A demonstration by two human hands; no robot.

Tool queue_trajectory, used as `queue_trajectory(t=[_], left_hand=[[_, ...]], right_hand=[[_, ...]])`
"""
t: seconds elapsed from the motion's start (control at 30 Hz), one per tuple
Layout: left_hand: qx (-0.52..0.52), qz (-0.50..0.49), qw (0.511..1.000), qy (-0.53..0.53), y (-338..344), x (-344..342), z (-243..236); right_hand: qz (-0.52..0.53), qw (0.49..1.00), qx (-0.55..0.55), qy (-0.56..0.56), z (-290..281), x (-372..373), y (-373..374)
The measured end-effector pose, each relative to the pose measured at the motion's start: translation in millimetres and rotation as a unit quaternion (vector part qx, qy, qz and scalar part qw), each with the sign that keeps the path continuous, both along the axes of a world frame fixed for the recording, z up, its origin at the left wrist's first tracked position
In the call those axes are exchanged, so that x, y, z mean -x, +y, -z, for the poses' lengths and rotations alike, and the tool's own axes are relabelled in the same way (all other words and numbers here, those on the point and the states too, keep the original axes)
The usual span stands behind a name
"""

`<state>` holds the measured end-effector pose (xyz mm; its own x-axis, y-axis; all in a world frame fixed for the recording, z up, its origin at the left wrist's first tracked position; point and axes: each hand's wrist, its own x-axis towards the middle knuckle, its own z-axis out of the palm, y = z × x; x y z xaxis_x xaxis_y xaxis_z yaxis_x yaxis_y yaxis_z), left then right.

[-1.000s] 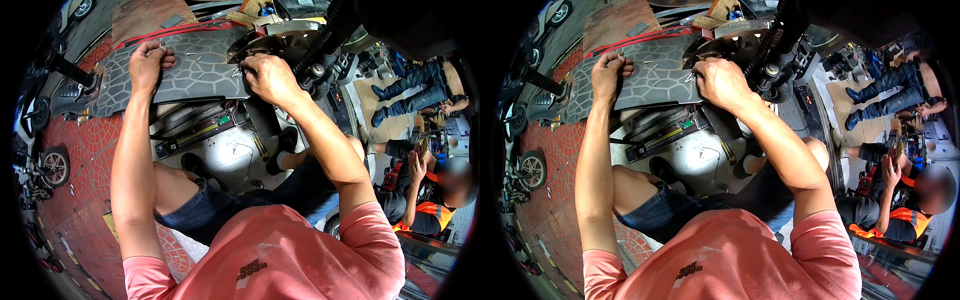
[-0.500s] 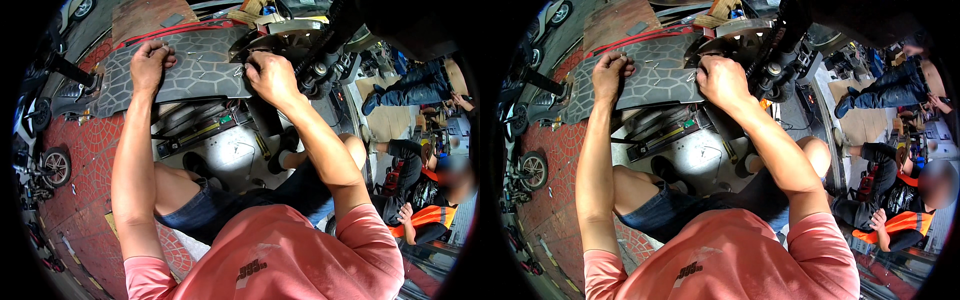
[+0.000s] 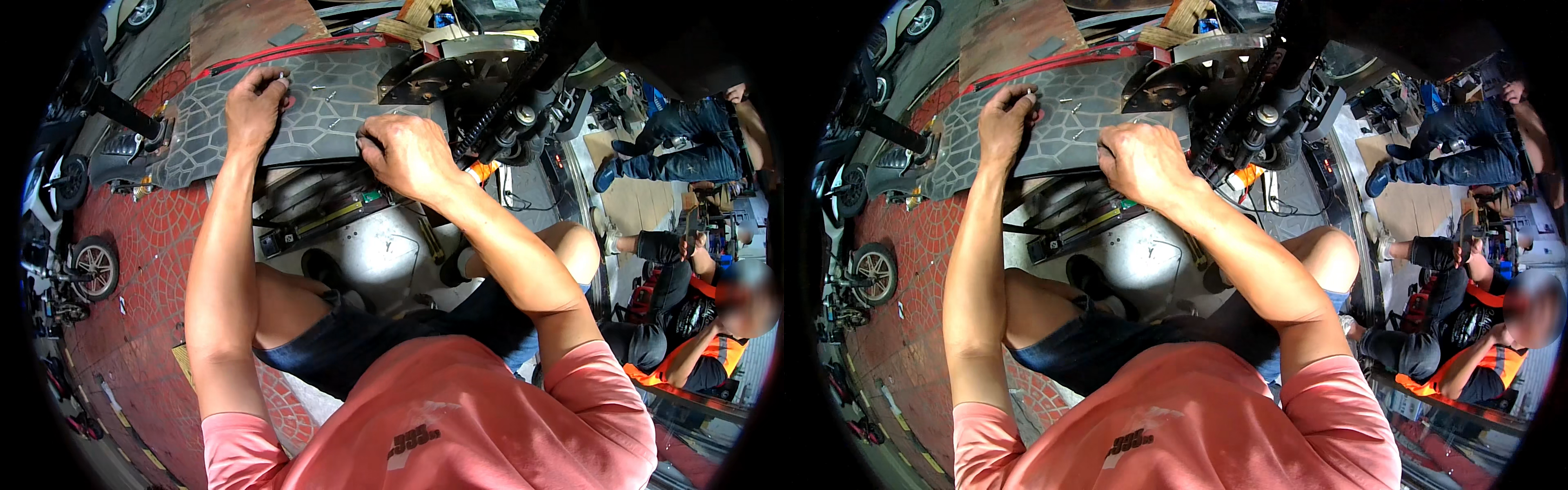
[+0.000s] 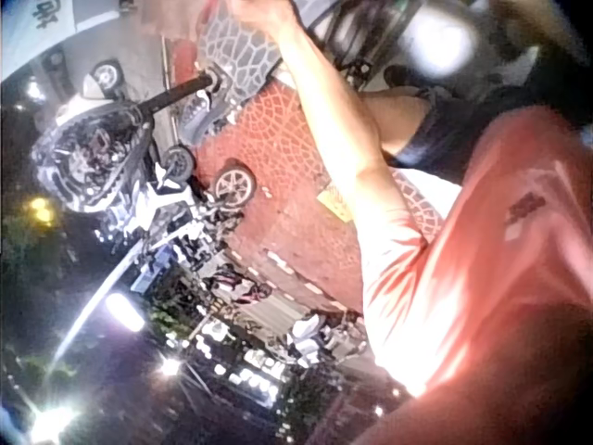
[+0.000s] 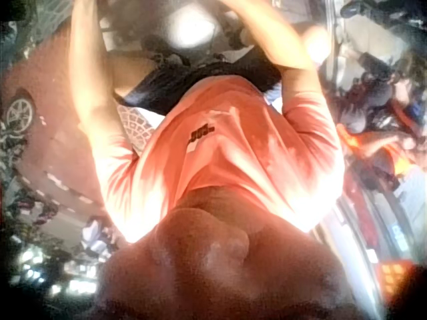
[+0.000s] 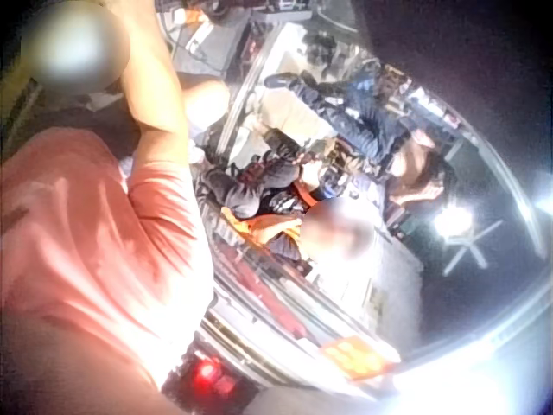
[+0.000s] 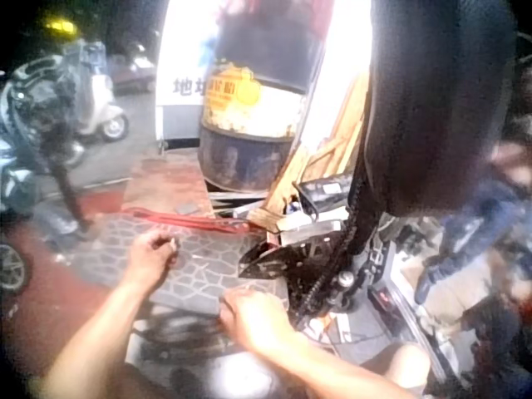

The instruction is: The person sits on the floor of a workshop and works on the electrical system of a scooter. They remove a floorboard, manipulate wires and connectors under the seat, and use a screwdriver to adjust components. The person then replaces the floorboard and secures it with screws.

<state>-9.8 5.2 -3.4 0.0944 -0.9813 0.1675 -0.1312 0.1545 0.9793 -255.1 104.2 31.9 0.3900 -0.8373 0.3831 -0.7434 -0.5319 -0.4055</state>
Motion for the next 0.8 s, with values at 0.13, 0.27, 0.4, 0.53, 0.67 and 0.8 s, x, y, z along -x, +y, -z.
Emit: queue_trajectory(t=[0.13, 0.27, 0.4, 0.53, 0.67, 0.8], left_hand=[[0.014, -0.002, 1.000, 0.017, -2.6, 0.1, 5.6], [0.078, -0.051, 0.992, -0.091, -7.6, -4.4, 17.9], [0.148, -0.092, 0.936, -0.306, 5.1, 6.4, 0.2], [0.104, -0.089, 0.899, -0.416, 9.7, 12.6, -7.1], [0.087, -0.085, 0.889, -0.441, 10.5, 13.0, -8.4], [0.063, -0.058, 0.905, -0.416, 10.6, 8.9, -11.0]], right_hand=[[0.002, 1.000, 0.008, 0.011, 4.3, 1.2, 0.4], [0.017, 0.999, 0.013, 0.024, 3.6, -2.7, 0.4], [0.019, 1.000, 0.003, 0.018, 1.5, -0.8, -0.1], [0.008, 1.000, -0.013, -0.001, -3.3, 5.2, 1.6], [0.026, 0.996, -0.061, -0.057, -12.9, 23.4, 2.9], [0.066, 0.989, -0.069, -0.110, -21.2, 47.8, 5.6]])
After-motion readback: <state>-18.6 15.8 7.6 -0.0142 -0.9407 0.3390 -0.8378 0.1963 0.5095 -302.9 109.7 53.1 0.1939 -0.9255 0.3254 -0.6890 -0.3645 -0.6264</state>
